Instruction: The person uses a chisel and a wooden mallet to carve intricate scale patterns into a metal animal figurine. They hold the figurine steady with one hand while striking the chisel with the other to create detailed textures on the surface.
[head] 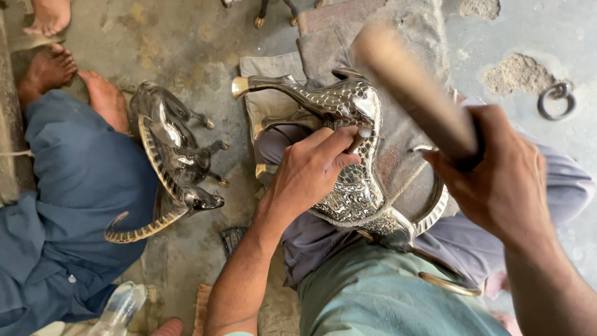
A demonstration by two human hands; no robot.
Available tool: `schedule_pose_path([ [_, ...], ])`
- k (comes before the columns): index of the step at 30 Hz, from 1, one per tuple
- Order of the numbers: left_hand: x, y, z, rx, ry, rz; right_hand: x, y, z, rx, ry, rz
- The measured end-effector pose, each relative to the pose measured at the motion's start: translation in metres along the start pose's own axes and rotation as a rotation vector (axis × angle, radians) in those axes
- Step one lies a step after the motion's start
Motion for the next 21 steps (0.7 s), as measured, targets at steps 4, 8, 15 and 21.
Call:
schedule_pose_path([
  [4, 0.0, -0.002, 0.003, 0.066, -0.001, -0.033, 0.012, 0.015, -0.013, -0.017, 0.066, -0.076],
  [8, 0.001, -0.002, 0.002, 0.091, -0.001, -0.022, 0.008, 0.031, -0.019, -0.155, -0.075, 0.101],
  [15, 0.003, -0.002, 0.002, 0.099, 0.005, -0.046, 0.026, 0.037, -0.022, -0.159, 0.12, 0.017],
  [21, 0.003, -0.001, 0.003, 0.112, -0.027, -0.053, 0.028, 0.04, -0.018, -0.137, 0.117, -0.051],
])
Point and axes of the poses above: each hand's wrist, its own z-axis towards the middle knuckle, its own y-axis out of the back of the hand, x = y × z, the point moved 7 cm from there along z, towards the middle knuckle, and after that the axes turned 12 degrees about -x, right-handed, at the moved point
